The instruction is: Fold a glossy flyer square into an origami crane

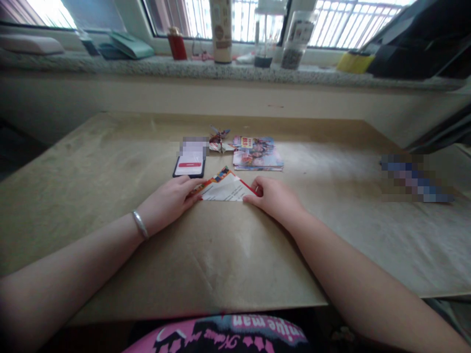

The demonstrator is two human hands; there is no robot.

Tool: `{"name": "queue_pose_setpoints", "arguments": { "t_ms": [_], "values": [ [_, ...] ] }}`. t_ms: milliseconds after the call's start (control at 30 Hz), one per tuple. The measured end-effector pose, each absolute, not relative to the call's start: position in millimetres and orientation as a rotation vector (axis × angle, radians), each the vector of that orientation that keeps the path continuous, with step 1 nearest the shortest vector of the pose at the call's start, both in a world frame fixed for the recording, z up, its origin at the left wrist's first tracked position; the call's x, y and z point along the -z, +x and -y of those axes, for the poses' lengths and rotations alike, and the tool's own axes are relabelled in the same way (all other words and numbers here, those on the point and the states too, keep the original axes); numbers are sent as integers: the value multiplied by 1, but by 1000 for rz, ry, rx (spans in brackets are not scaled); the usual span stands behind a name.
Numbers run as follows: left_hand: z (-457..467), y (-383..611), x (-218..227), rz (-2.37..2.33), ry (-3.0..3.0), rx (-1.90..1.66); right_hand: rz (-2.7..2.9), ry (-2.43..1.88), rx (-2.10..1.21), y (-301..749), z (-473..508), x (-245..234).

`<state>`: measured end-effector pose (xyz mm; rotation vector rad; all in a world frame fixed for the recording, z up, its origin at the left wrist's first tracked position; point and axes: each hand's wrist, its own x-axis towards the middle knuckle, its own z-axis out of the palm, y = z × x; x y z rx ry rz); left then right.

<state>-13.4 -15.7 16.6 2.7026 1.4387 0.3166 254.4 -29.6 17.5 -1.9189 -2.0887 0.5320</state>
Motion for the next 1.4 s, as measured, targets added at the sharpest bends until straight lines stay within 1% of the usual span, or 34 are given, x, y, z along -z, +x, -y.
{"name": "queue_pose_setpoints", "arguments": {
  "t_ms": [133,300,367,500,567,700,800,967,1200,1400],
  "values": [
    [20,-16,-18,-1436,2733,-283,2079,-1841,-636,262,29,-13],
    [23,-16,-16,-1471,2716,-250,2116,-1747,-580,264,29,-12],
    [22,-15,-15,-1464,2700,-323,2110,-1712,-581,264,30,-13],
    [20,-16,-14,-1391,2719,-604,2108,-1573,-607,265,32,-15],
    [19,-17,-16,-1324,2774,-727,2127,-1480,-568,265,34,-16],
    [19,-21,-19,-1113,2907,-904,2256,-1159,-403,266,38,-20],
    [20,-22,-21,-953,2948,-958,2371,-972,-389,267,40,-22],
    [22,-21,-23,-788,3030,-863,2456,-911,-477,267,41,-23],
    [20,-22,-23,-739,3114,-725,2511,-948,-343,266,38,-21],
    [21,-18,-22,-689,3085,-552,2546,-1024,-361,270,36,-19]
  ]
}}
